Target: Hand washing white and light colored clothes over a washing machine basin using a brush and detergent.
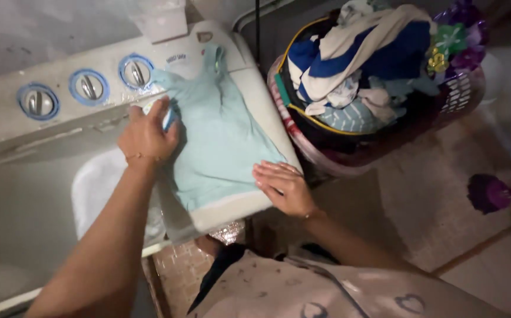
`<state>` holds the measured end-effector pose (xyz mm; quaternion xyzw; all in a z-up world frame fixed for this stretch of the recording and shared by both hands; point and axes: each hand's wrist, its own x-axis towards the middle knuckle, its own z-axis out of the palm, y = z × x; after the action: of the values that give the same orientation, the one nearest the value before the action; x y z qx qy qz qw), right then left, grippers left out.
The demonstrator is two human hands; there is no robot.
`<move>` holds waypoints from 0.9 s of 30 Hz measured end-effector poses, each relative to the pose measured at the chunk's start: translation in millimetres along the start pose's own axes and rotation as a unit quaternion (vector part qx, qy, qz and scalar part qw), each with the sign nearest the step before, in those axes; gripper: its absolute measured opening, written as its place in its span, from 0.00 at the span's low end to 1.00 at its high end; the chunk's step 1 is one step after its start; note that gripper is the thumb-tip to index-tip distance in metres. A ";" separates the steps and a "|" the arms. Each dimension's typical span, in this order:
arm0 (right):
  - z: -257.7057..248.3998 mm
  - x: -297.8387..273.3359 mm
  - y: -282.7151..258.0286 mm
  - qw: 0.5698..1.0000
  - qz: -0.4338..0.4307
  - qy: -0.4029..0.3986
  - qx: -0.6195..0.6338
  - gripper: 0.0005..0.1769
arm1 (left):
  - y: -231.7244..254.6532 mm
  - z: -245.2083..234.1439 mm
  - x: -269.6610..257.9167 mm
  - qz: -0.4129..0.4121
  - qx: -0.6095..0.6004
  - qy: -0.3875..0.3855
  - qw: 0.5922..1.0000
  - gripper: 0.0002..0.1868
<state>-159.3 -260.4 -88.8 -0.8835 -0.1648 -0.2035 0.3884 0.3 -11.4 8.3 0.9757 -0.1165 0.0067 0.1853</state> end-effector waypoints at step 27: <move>-3.7 5.8 -3.7 1.000 0.008 0.019 -0.017 0.06 | 37.0 57.1 38.4 0.236 -0.018 -0.018 0.971 0.34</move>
<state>-156.9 -260.0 -81.5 -0.8874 -0.1465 -0.2196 0.3780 27.4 -74.2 -29.4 0.9170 -0.3472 0.0308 0.1937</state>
